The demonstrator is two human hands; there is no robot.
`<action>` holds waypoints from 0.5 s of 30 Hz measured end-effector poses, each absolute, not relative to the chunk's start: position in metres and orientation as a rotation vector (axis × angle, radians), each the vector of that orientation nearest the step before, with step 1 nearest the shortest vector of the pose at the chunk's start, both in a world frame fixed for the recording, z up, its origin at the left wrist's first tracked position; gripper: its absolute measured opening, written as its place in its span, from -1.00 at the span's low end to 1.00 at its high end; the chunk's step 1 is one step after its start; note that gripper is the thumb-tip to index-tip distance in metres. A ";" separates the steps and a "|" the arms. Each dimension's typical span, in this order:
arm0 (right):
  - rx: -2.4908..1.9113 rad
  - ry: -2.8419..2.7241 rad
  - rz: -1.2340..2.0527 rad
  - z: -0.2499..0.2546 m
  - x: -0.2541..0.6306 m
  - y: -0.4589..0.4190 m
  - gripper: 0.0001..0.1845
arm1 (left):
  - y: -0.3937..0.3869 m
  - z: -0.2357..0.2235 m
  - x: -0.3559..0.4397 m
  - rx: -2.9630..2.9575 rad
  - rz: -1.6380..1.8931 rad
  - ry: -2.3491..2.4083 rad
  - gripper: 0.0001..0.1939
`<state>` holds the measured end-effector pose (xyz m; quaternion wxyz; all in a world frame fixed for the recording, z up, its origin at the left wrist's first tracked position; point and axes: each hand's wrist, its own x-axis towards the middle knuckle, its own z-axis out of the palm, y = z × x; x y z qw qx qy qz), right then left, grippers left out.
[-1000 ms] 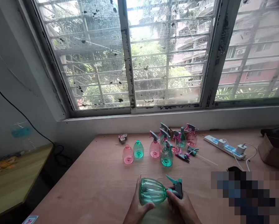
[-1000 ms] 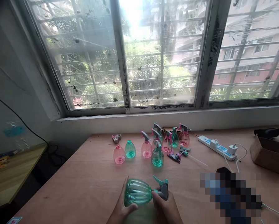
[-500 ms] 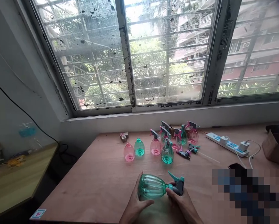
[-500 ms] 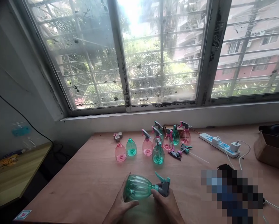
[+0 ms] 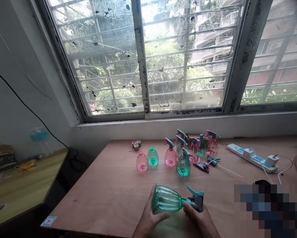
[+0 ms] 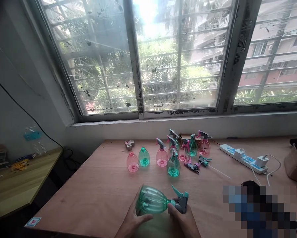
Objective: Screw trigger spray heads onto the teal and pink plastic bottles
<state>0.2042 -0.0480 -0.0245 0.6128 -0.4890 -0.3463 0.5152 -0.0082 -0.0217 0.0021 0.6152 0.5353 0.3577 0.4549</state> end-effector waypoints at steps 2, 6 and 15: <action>-1.113 -0.785 1.194 -0.029 0.201 -0.047 -0.42 | -0.024 0.002 -0.008 1.214 1.052 0.811 0.24; -1.116 -0.794 1.199 -0.033 0.199 -0.047 -0.42 | -0.021 0.004 -0.007 1.181 1.035 0.798 0.18; -1.218 -0.656 1.168 -0.022 0.199 -0.048 -0.42 | -0.009 -0.021 -0.012 1.238 0.987 0.802 0.33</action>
